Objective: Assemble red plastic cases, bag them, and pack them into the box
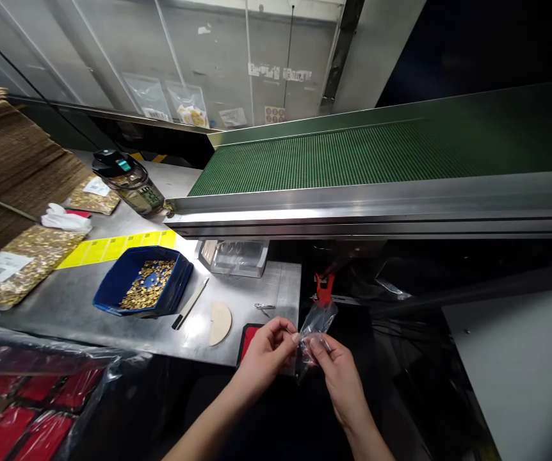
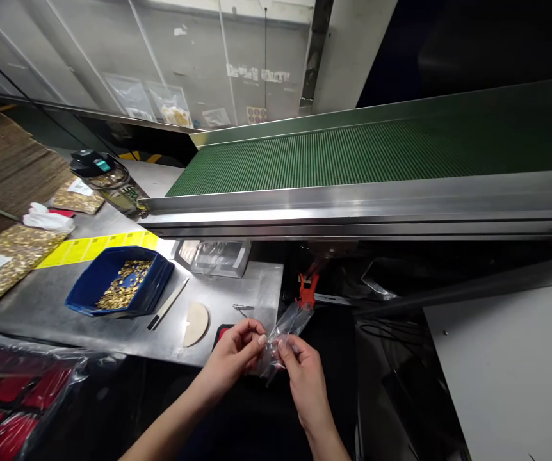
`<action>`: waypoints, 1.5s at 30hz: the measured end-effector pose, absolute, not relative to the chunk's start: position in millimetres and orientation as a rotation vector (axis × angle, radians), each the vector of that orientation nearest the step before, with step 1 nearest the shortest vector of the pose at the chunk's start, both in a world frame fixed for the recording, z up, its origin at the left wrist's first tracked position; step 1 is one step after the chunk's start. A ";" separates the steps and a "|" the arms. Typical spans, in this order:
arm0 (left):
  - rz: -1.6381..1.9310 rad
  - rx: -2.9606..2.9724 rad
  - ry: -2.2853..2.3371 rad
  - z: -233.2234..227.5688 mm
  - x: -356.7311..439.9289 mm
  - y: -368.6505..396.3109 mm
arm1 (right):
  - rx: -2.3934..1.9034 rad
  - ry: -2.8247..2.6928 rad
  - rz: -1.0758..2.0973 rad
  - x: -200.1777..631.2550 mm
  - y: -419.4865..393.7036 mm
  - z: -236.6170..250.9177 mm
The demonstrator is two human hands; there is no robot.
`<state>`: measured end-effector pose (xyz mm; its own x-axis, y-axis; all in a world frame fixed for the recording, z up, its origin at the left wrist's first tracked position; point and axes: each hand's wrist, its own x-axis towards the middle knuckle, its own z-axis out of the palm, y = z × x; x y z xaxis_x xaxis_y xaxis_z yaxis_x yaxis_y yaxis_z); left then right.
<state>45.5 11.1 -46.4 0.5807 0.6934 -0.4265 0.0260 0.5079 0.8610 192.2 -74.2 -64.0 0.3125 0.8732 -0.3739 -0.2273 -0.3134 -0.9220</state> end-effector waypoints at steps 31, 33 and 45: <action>1.019 1.653 1.501 -61.8 11.9 11.0 | -2.153 -1.525 0.401 174.6 -82.7 -58.9; 1.024 1.691 1.459 -56.5 5.4 3.8 | -2.050 -1.517 0.383 169.5 -72.2 -57.3; 0.558 1.011 1.472 -70.1 -82.3 -20.9 | -1.542 -1.387 1.434 160.9 -60.5 -41.6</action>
<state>-82.3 -20.9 -70.1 0.0831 0.8358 -0.5427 0.2660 0.5062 0.8204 160.9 -60.5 -41.6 -0.1353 0.9407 -0.3112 0.2794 -0.2652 -0.9228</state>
